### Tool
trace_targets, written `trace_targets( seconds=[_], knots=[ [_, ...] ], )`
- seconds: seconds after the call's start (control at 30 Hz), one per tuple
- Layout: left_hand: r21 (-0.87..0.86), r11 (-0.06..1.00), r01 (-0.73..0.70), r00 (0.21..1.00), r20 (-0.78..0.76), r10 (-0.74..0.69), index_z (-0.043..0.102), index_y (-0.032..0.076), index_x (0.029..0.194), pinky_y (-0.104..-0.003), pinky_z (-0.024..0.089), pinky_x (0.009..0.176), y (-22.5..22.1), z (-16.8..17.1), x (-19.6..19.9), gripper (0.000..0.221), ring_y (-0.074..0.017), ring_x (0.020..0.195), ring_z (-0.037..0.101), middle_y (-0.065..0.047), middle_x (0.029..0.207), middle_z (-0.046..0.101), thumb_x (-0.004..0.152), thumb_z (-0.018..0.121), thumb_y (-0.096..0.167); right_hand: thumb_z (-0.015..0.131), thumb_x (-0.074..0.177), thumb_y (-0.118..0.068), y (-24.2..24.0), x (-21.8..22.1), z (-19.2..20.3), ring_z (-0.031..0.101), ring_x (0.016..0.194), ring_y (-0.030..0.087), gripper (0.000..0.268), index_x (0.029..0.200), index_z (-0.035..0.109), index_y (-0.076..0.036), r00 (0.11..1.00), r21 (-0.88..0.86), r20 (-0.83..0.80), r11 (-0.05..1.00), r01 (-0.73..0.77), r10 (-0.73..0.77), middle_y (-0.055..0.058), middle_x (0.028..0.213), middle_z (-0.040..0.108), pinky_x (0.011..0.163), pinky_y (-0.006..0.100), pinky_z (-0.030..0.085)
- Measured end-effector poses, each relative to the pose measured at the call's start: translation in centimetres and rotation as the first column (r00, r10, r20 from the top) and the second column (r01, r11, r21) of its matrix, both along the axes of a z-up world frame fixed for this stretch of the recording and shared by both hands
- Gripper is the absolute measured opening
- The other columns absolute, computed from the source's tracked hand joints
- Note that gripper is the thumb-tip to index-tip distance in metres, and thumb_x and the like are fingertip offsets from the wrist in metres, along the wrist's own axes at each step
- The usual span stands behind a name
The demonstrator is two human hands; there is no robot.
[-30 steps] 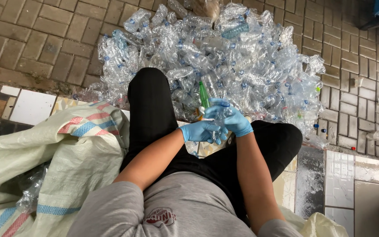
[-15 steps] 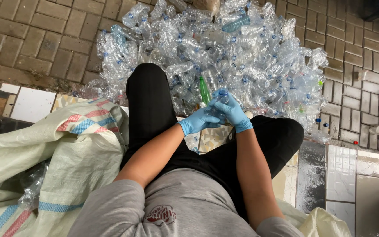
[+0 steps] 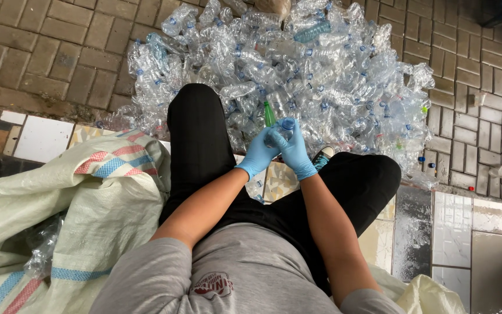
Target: The person sits on the floor and repeatedly picks up empty plastic water bottles from a large pile. They crush each bottle by hand and place it into a large white sack. The person continues this process for the duration of the clip.
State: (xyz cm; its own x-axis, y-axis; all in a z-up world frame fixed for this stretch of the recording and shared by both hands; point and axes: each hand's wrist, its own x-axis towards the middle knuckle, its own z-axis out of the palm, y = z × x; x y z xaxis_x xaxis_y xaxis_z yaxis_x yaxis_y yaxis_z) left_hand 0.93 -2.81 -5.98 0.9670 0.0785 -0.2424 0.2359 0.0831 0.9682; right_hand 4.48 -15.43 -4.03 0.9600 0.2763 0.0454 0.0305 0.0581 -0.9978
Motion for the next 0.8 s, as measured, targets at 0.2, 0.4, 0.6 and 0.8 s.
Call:
trace_targets(
  seconds=[0.2, 0.4, 0.6, 0.8],
  knots=[
    [0.385, 0.923, 0.01, 1.0, 0.016, -0.018, 0.059, 0.016, 0.107, -0.055, 0.058, 0.087, 1.0, 3.6, -1.1, 0.022, -0.0386, 0.106, 0.07, -0.015, 0.1, 0.077, 0.088, 0.069, 0.023, 0.078, 0.097, -0.018, 1.7, -1.2, 0.3, 0.069, 0.102, 0.025, 0.039, 0.12, 0.049, -0.008, 0.991, -0.185, 0.054, 0.974, 0.128, -0.12, 0.015, 0.107, 0.07, 0.086, 0.044, 0.06],
    [0.568, 0.81, 0.148, 0.988, -0.116, -0.1, 0.055, 0.023, 0.107, -0.053, 0.058, 0.093, 1.6, 5.3, -0.6, 0.017, -0.0354, 0.11, 0.07, -0.009, 0.102, 0.077, 0.097, 0.055, 0.037, 0.076, 0.099, -0.021, 2.7, -1.9, 2.0, 0.067, 0.097, 0.016, 0.039, 0.124, 0.047, -0.011, 0.961, -0.143, -0.025, 0.952, 0.27, -0.277, 0.008, 0.107, 0.069, 0.087, 0.038, 0.062],
    [0.279, 0.953, 0.115, 0.989, -0.12, -0.084, 0.07, 0.022, 0.102, -0.045, 0.06, 0.09, 1.1, 3.5, 0.2, 0.025, -0.0264, 0.104, 0.073, -0.002, 0.099, 0.077, 0.079, 0.075, 0.032, 0.082, 0.094, -0.023, 1.6, -0.6, 3.3, 0.071, 0.086, 0.02, 0.043, 0.124, 0.053, -0.012, 0.972, -0.213, -0.116, 0.961, 0.177, -0.204, 0.015, 0.103, 0.073, 0.073, 0.036, 0.062],
    [-0.58, 0.78, 0.235, 0.971, 0.097, -0.22, 0.059, 0.01, 0.117, -0.036, 0.062, 0.038, 1.9, 4.7, -0.3, 0.045, -0.0295, 0.059, 0.073, -0.015, 0.101, 0.077, 0.082, 0.08, -0.008, 0.069, 0.093, -0.03, -0.7, 0.6, 7.2, 0.074, 0.062, 0.033, 0.068, 0.15, 0.04, -0.007, 0.924, 0.346, -0.144, 0.893, -0.289, 0.355, 0.026, 0.127, 0.065, 0.038, 0.04, 0.06]
  ],
)
